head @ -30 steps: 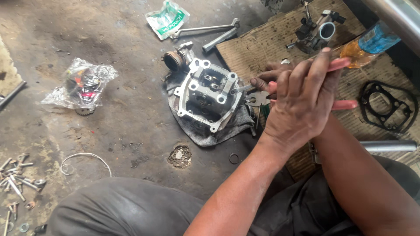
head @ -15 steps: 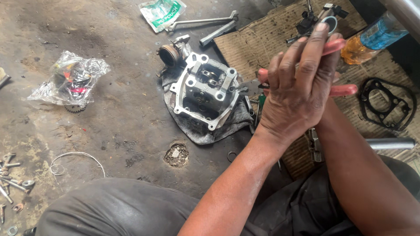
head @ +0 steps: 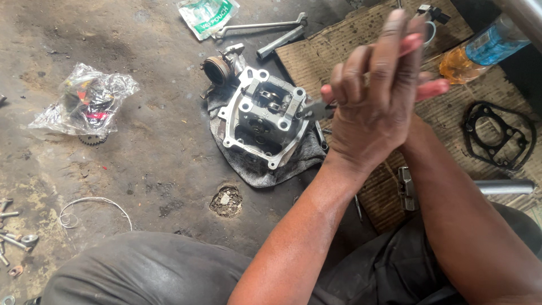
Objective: The person sits on the floor and uses a hammer to tap a metal rod into a small engine block. They then use a screwdriver to tighten screws on the engine casing and manipulate small internal components with their fingers.
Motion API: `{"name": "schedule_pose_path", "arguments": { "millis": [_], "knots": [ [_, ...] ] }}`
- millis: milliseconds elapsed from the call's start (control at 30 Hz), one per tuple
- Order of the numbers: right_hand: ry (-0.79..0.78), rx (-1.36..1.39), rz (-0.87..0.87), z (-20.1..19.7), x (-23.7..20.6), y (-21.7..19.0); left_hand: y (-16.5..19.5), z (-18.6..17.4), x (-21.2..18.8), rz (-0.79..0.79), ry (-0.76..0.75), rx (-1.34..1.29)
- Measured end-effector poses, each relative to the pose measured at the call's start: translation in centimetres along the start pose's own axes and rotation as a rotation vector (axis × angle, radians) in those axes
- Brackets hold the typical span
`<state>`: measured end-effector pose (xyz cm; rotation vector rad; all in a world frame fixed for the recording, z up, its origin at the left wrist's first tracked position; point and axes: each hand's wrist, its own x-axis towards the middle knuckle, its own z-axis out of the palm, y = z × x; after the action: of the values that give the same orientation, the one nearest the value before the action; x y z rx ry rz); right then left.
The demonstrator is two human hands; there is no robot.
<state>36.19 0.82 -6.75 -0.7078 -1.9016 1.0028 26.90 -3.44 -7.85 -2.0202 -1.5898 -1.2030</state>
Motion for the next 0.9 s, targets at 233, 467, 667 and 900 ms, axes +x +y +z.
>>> {"name": "schedule_pose_path", "arguments": {
  "millis": [233,467,667,900],
  "knots": [
    [-0.001,-0.021,0.013,0.0,0.1,0.2,-0.3,-0.3,0.0,0.007,-0.037,0.013],
    [-0.006,-0.043,0.032,0.1,0.2,0.4,-0.3,0.2,-0.5,-0.036,0.0,-0.016],
    [-0.016,-0.066,0.048,0.8,-0.1,0.6,-0.3,2.3,-0.2,-0.079,0.135,-0.196],
    [-0.032,-0.192,0.195,3.1,-2.8,2.0,-0.5,2.6,-0.2,-0.101,0.195,-0.324]
  ]
}}
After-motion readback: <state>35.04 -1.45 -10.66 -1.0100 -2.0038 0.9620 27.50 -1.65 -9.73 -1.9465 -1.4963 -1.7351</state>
